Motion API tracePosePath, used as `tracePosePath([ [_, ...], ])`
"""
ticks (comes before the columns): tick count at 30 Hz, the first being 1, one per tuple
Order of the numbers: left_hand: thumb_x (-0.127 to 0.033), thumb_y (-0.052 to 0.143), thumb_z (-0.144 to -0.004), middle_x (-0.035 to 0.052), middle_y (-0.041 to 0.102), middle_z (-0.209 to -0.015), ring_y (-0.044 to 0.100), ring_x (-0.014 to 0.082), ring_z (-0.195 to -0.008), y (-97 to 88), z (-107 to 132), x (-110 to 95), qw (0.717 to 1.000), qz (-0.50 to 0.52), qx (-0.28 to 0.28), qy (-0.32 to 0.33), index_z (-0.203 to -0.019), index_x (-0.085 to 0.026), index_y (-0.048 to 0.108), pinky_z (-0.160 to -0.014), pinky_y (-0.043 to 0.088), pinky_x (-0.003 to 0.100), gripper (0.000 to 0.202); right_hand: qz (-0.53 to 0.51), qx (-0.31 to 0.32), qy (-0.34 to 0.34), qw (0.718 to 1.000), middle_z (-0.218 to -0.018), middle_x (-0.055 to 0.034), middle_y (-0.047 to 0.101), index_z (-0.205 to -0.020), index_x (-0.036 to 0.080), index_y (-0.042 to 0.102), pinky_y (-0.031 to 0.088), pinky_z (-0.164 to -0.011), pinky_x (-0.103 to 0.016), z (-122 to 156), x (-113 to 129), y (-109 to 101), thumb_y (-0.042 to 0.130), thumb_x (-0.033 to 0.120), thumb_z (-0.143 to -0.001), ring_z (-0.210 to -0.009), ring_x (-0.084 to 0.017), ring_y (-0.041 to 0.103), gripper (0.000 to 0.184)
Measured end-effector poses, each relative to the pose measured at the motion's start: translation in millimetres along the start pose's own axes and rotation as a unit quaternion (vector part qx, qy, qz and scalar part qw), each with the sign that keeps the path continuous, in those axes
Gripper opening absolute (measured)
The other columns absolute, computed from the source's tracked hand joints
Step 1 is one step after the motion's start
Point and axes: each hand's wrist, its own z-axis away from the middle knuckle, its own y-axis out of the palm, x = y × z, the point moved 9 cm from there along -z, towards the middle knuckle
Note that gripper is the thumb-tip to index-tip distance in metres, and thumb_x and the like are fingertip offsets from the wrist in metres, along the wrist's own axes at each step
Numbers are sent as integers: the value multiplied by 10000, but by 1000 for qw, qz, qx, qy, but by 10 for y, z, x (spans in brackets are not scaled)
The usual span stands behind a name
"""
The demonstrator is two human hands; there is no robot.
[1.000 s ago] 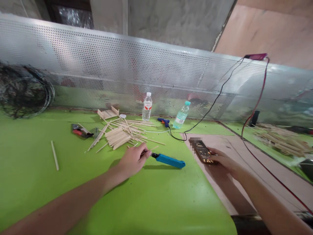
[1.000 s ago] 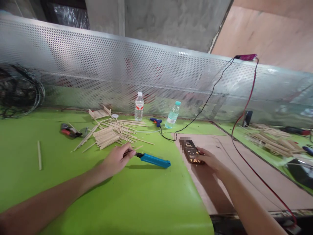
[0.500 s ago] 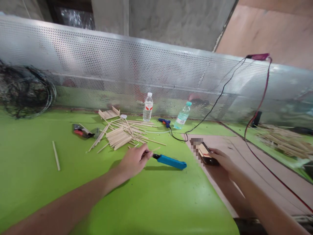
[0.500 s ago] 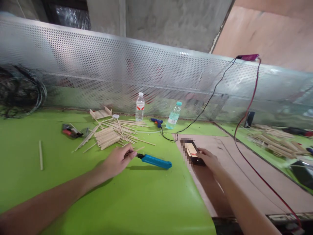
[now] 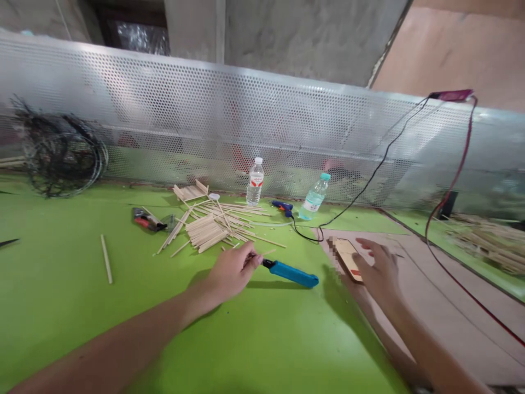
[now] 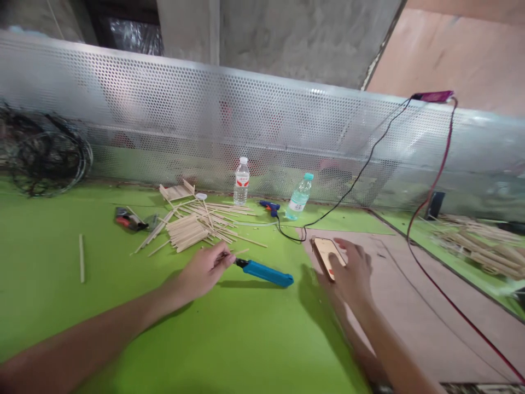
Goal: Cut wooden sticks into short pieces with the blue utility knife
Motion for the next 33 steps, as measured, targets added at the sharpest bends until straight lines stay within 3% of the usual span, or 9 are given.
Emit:
tracePosePath([
  [2,-551,420,-1005,7,590,-666,489,151,-522,-30,-2,-2,1000,7,-13,-8,-850,-218,568,-475,315,266,396,-55,53,-88,993,-1253,-110,621,-1254,238,608,460,-945,-467,128,598,42,478,365,-927,-1192,-318,525,374],
  [5,-565,402,-1011,-4,561,-672,473,146,-536,-65,-3,5,999,27,-28,-22,-844,-215,536,-483,298,264,411,-121,169,-226,952,-1267,-112,617,-1291,242,582,430,-1009,-504,399,1542,181,495,335,-973,-1210,-306,532,342],
  [7,-565,388,-1017,-9,547,-686,463,140,-547,-96,-7,11,998,41,-39,-29,-831,-216,508,-493,296,262,413,-154,245,-247,925,-1255,-101,629,-1314,261,565,480,-936,-466,529,1936,347,469,354,-1011,-1142,-278,583,332],
  [10,-558,401,-1016,-13,532,-701,463,140,-589,-156,-18,14,996,55,-57,-34,-804,-218,476,-529,316,265,408,-203,281,-274,897,-1175,-103,669,-1263,228,572,503,-862,-414,621,2234,557,436,325,-1031,-1052,-254,627,286],
  [13,-554,419,-1012,-22,516,-680,435,138,-568,-182,-29,31,995,72,-58,-43,-809,-218,485,-528,298,270,398,-229,285,-303,880,-1133,-88,693,-1222,223,567,501,-846,-375,689,2271,726,456,270,-1017,-1015,-234,643,238],
  [17,-556,427,-1009,-29,493,-674,407,134,-560,-160,-30,18,995,75,-47,-35,-814,-217,487,-525,272,271,395,-227,277,-299,885,-1099,-96,695,-1221,215,547,490,-791,-368,767,2163,807,481,227,-989,-949,-240,646,242],
  [21,-573,418,-1009,-37,468,-690,375,123,-562,-122,-16,30,993,105,-32,-47,-831,-215,471,-520,269,267,403,-212,271,-286,894,-991,-84,702,-1192,211,540,442,-661,-331,826,2142,778,455,230,-995,-772,-218,627,215],
  [25,-563,465,-998,-41,460,-722,394,122,-600,-130,-8,4,986,159,-31,-41,-885,-213,481,-551,307,264,369,-219,269,-277,896,-958,-72,695,-1183,223,532,414,-624,-316,835,2164,729,430,249,-1009,-718,-205,613,203],
  [33,-507,505,-999,-49,446,-725,393,115,-605,-109,74,-71,984,174,-32,-12,-940,-213,489,-563,324,258,300,-292,312,-263,865,-965,-77,683,-1187,217,546,432,-624,-319,874,2181,612,366,338,-1058,-754,-199,602,253],
])
